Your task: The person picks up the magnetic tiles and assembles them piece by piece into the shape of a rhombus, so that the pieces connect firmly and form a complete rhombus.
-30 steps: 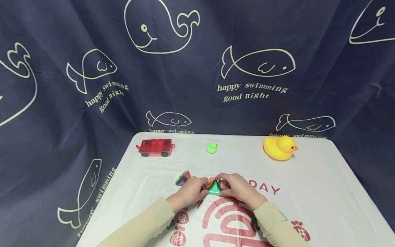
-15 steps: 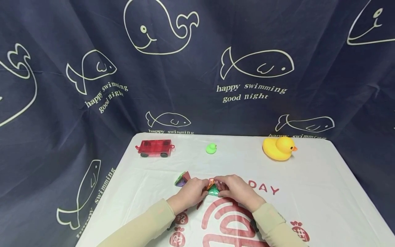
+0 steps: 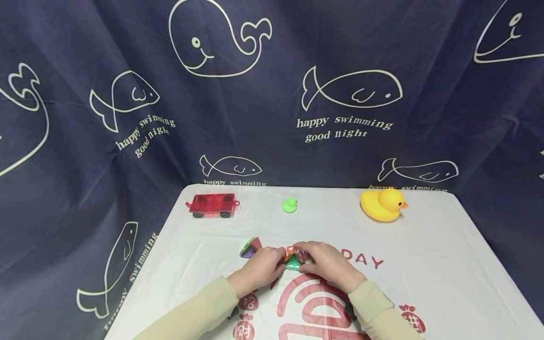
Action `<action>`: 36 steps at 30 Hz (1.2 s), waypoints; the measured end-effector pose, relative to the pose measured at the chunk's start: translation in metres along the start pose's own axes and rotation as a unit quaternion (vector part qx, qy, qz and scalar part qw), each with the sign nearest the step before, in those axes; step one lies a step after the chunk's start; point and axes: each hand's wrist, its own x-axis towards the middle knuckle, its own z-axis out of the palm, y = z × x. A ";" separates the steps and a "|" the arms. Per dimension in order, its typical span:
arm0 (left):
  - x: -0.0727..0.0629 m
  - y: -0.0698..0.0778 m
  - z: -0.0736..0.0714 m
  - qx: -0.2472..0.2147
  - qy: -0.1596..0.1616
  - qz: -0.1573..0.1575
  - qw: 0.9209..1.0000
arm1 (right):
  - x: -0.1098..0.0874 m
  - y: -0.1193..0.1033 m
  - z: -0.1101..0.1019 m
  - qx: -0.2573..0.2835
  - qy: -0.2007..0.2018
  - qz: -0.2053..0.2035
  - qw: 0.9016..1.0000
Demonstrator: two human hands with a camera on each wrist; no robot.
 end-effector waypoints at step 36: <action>-0.015 -0.089 -0.054 0.007 0.105 0.007 0.994 | -0.001 0.010 -0.005 -0.065 0.040 -0.049 0.996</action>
